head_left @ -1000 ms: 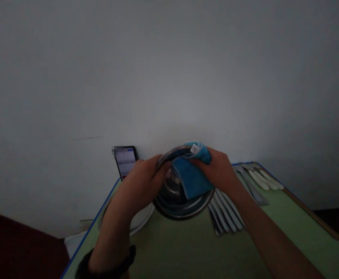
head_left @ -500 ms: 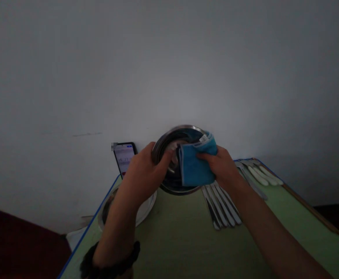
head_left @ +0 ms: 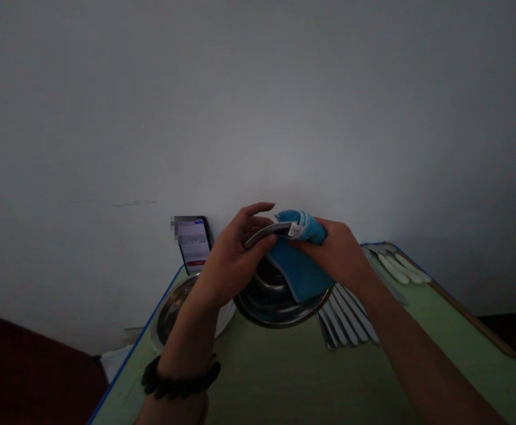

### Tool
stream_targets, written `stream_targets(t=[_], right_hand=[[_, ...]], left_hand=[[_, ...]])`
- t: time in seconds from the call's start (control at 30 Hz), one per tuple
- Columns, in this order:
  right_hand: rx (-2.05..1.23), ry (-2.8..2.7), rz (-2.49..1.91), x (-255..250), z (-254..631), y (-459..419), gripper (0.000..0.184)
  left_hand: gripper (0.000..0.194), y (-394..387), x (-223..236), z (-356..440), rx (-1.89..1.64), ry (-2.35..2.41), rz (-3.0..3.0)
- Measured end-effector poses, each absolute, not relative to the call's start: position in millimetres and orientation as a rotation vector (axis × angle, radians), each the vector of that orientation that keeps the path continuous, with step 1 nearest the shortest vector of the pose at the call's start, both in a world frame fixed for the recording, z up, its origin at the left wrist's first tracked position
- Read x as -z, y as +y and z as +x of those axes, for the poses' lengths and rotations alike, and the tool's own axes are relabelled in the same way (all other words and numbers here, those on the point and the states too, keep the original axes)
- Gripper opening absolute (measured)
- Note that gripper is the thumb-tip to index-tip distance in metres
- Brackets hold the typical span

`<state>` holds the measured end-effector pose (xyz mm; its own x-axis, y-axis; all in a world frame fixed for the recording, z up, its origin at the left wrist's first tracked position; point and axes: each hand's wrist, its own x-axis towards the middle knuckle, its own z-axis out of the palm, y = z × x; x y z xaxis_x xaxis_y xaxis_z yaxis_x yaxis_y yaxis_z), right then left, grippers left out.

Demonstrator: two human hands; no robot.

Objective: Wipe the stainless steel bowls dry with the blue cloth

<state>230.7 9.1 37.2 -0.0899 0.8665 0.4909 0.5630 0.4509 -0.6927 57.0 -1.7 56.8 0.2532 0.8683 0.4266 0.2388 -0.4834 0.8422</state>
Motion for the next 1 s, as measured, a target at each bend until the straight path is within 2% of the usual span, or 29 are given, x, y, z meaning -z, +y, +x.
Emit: stream_targets(t=[0.07,0.2,0.37,0.5,0.6,0.77,1.0], right_hand=[[-0.406,-1.734,-1.234,-34.2,231.3,11.3,0.028],[-0.514,-1.537,-1.24,-25.9,231.2,18.8,0.036],[-1.09,-1.12,-1.0,-13.1,215.6,23.8,0.033],[-1.357,-0.935,-0.929,-8.3,208.2,23.2,0.026],[-1.275,-1.087,-0.98,-9.5,216.1,24.0,0.018],[-0.913,-1.446,-1.229,-18.0,235.9,24.1,0.007],[-0.56,-1.753,-1.365,-27.7,246.8,20.3,0.01]], left_hand=[[0.038,-2.4,-58.3,56.6,-1.296,1.018,1.891],[0.023,-2.8,-59.7,57.2,-1.554,1.124,1.878],[0.036,1.9,-51.4,64.1,-1.965,1.159,1.622],[0.039,7.9,-43.0,66.1,-1.954,1.12,1.569],[0.037,10.0,-43.5,60.7,-1.842,1.152,1.603],[0.025,7.9,-49.2,54.0,-1.436,1.242,1.752],[0.026,4.0,-49.8,65.3,-1.26,1.269,2.014]])
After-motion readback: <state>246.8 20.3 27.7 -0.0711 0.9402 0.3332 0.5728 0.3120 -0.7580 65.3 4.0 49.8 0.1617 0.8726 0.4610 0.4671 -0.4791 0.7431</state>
